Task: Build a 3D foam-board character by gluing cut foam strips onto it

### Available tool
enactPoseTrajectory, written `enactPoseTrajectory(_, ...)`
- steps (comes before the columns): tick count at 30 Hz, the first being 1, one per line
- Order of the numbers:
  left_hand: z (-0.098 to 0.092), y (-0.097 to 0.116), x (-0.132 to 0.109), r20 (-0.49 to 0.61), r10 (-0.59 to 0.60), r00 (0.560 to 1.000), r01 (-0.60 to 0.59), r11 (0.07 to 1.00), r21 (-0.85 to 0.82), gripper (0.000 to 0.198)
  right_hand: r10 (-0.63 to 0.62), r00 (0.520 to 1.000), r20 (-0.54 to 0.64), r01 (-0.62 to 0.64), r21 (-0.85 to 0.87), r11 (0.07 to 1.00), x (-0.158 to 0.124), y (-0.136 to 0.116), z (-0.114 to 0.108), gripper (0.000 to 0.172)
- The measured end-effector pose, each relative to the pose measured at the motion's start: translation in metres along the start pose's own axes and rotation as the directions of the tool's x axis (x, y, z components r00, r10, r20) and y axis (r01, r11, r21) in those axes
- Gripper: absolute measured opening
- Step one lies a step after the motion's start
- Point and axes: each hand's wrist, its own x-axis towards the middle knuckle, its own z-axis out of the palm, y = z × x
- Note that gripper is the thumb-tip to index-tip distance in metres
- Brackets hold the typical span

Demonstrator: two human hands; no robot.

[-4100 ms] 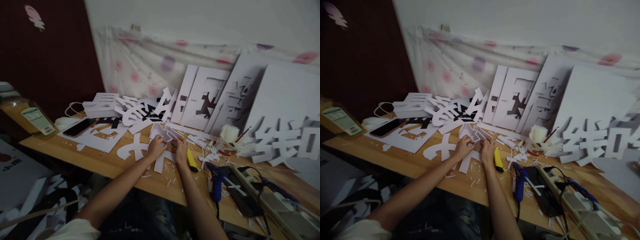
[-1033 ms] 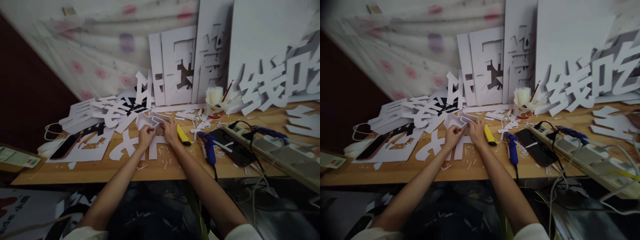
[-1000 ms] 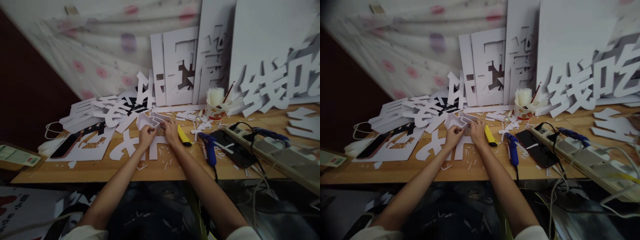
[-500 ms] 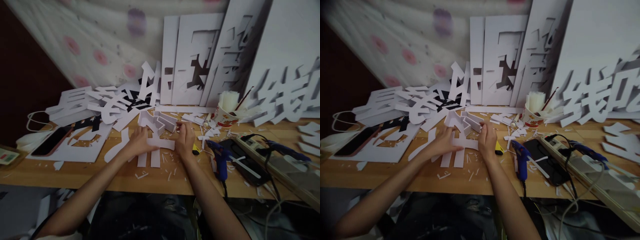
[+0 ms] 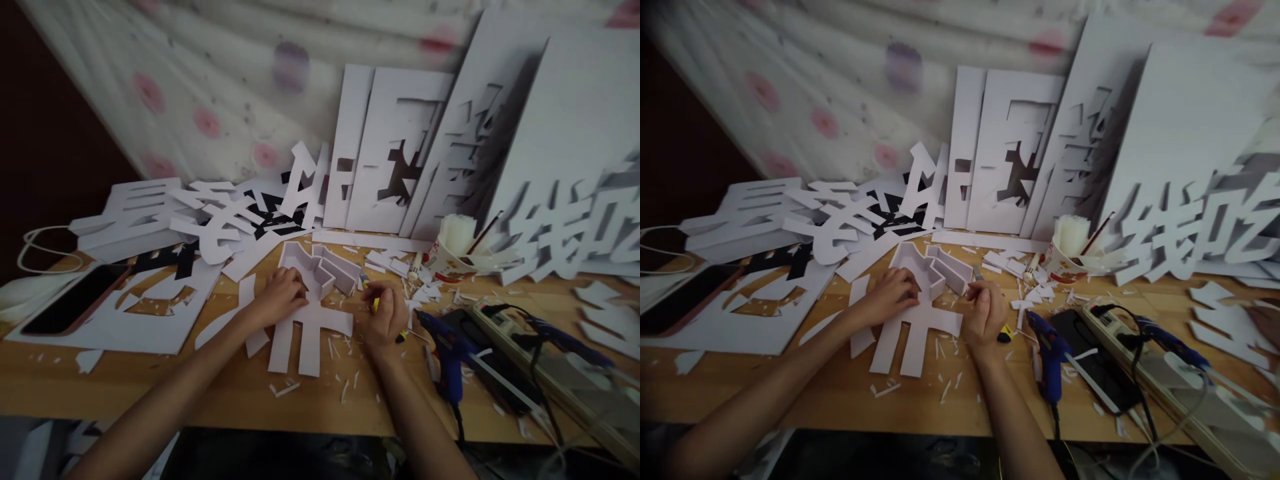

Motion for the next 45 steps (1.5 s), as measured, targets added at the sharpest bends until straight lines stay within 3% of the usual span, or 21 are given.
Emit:
enactPoseTrajectory(2,-0.001,-0.003,-0.004,0.015,0.027,1.000,-0.027,1.000,-0.015,0.022,0.005,1.000,0.000,-0.005,-0.018,1.000,0.001,0.000,-0.001,0.034)
enactPoseTrajectory(5,0.000,-0.009,-0.011,0.047,0.058,0.997,-0.056,0.997,-0.050,0.048,0.018,0.999,0.027,-0.016,-0.074,0.997,0.004,-0.003,-0.007,0.037)
enactPoseTrajectory(9,0.001,-0.019,-0.014,0.076,0.079,0.994,-0.070,0.991,-0.112,0.052,0.027,0.970,0.240,0.011,-0.157,0.988,0.005,-0.016,-0.018,0.032)
enactPoseTrajectory(11,0.001,-0.023,-0.013,0.080,0.078,0.994,-0.066,0.988,-0.141,0.049,-0.002,0.896,0.444,0.106,-0.210,0.972,-0.001,-0.022,-0.022,0.030)
enactPoseTrajectory(13,0.002,-0.027,-0.012,0.083,0.069,0.994,-0.054,0.985,-0.165,0.045,-0.002,0.781,0.625,0.241,-0.298,0.924,-0.011,-0.025,-0.024,0.031)
enactPoseTrajectory(15,0.003,-0.029,-0.012,0.084,0.057,0.995,-0.041,0.982,-0.185,0.041,0.049,0.721,0.691,0.335,-0.409,0.849,-0.021,-0.024,-0.027,0.034)
enactPoseTrajectory(16,0.003,-0.030,-0.012,0.082,0.052,0.995,-0.035,0.980,-0.194,0.040,0.078,0.733,0.676,0.337,-0.461,0.821,-0.026,-0.023,-0.028,0.035)
enactPoseTrajectory(18,0.005,-0.030,-0.013,0.074,0.044,0.996,-0.027,0.978,-0.208,0.036,0.093,0.801,0.591,0.294,-0.525,0.799,-0.033,-0.022,-0.031,0.033)
enactPoseTrajectory(21,0.007,-0.030,-0.014,0.053,0.051,0.997,-0.037,0.972,-0.230,0.033,0.053,0.886,0.461,0.205,-0.491,0.847,-0.039,-0.024,-0.035,0.026)
enactPoseTrajectory(27,0.001,-0.038,-0.015,-0.015,0.114,0.993,-0.114,0.960,-0.258,0.031,-0.012,0.914,0.405,0.181,-0.382,0.906,-0.049,-0.034,-0.042,0.024)
enactPoseTrajectory(32,-0.018,-0.049,-0.017,-0.009,0.128,0.992,-0.122,0.919,-0.376,0.029,0.086,0.989,0.121,-0.021,-0.462,0.887,-0.050,-0.043,-0.058,0.021)
enactPoseTrajectory(35,-0.028,-0.052,-0.018,0.014,0.129,0.992,-0.111,0.903,-0.415,0.030,0.177,0.984,0.021,-0.136,-0.551,0.823,-0.033,-0.041,-0.055,0.021)
enactPoseTrajectory(37,-0.032,-0.052,-0.019,0.014,0.136,0.991,-0.118,0.899,-0.422,0.030,0.293,0.952,0.089,-0.173,-0.634,0.754,-0.015,-0.033,-0.045,0.028)
enactPoseTrajectory(38,-0.032,-0.052,-0.019,0.008,0.143,0.990,-0.126,0.898,-0.422,0.030,0.387,0.910,0.151,-0.182,-0.691,0.700,-0.006,-0.026,-0.037,0.029)
enactPoseTrajectory(42,-0.031,-0.051,-0.020,-0.018,0.167,0.986,-0.157,0.884,-0.439,0.028,0.449,0.862,0.234,-0.136,-0.747,0.651,0.020,0.004,-0.003,0.020)
enactPoseTrajectory(45,-0.031,-0.049,-0.021,-0.025,0.183,0.983,-0.173,0.865,-0.470,0.029,0.478,0.839,0.260,-0.132,-0.755,0.643,0.026,0.018,0.010,0.022)
